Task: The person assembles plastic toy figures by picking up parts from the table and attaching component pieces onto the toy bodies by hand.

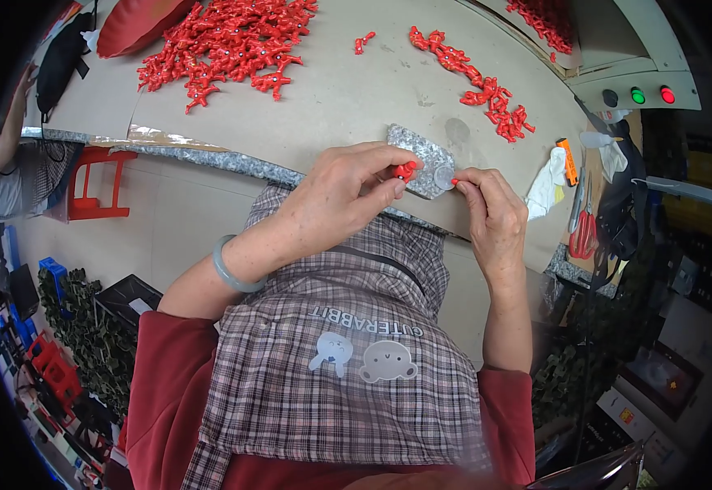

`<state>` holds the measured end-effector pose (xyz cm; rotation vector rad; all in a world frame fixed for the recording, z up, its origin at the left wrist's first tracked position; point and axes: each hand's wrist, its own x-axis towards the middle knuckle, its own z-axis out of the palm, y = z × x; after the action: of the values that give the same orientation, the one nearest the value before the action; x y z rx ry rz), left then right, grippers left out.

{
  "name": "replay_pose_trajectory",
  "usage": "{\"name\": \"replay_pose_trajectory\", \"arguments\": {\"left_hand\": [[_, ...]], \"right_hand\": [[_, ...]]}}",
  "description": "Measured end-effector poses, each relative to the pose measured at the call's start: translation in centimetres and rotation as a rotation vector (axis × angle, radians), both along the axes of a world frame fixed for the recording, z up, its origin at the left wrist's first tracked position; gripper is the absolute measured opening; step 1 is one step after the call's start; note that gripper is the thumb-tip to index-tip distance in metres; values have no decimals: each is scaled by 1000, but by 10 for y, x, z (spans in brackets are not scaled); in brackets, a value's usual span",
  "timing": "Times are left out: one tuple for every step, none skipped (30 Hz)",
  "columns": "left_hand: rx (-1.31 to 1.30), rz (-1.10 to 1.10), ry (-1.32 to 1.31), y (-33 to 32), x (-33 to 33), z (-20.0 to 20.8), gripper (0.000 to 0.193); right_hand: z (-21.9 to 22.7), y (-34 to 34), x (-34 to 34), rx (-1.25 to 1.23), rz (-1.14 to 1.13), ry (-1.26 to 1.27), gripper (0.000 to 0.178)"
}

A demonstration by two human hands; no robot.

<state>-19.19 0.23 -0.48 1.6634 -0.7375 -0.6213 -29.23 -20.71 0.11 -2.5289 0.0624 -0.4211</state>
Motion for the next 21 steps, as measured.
{"name": "replay_pose_trajectory", "arguments": {"left_hand": [[-1,-1,-20,1,-1,0,26],[-1,-7,-32,0,0,-1,26],[-1,-7,-30,0,1,-1,26],[10,-11,-34,-1,2,0,26],[21,-15,-37,-1,2,0,26],[21,-15,-36,-1,2,0,26],[21,-16,-43,-2,2,-1,26],[21,-15,-49,-2,2,-2,26],[21,-14,-49,-2,2,-1,26],[13,-16,-47,-2,1,-1,26],[6,-17,-45,-2,1,0,26],[6,-16,-46,-2,1,0,26],[3,-22,-44,-2,1,0,27],[-1,-27,-42,-2,1,0,27],[-1,-27,-42,-2,1,0,27],[-45,-17,-2,-2,0,-2,27],[-88,-6,38,-2,0,-3,27],[-87,-4,37,-2,0,-3,27],[-101,-3,19,-3,0,-3,27],[-116,-4,1,-3,0,-3,27],[-115,-5,0,-3,1,-3,27]], "right_hand": [[0,0,-1,0,5,-4,11],[0,0,1,-15,10,-9,12],[-1,0,2,-30,15,-15,12],[-1,-1,3,-29,16,-14,12],[-2,-1,3,-39,20,-24,13],[-2,-2,3,-48,25,-36,14],[-3,-2,4,-48,26,-36,14],[-4,-3,4,-48,32,-47,13],[-5,-3,4,-48,38,-60,13],[-5,-4,3,-48,39,-60,13],[-5,-5,3,-41,51,-71,13],[-5,-6,3,-34,63,-82,13],[-5,-6,2,-34,64,-82,13],[-5,-6,2,-28,61,-78,13],[-5,-6,1,-21,57,-73,13],[-4,-6,0,-21,57,-73,13],[-3,-7,0,-28,45,-63,13],[-3,-7,-1,-35,32,-52,13],[-3,-7,-2,-33,34,-53,13],[-3,-8,-2,-11,24,-43,13],[-3,-8,-3,12,14,-34,13]]}}
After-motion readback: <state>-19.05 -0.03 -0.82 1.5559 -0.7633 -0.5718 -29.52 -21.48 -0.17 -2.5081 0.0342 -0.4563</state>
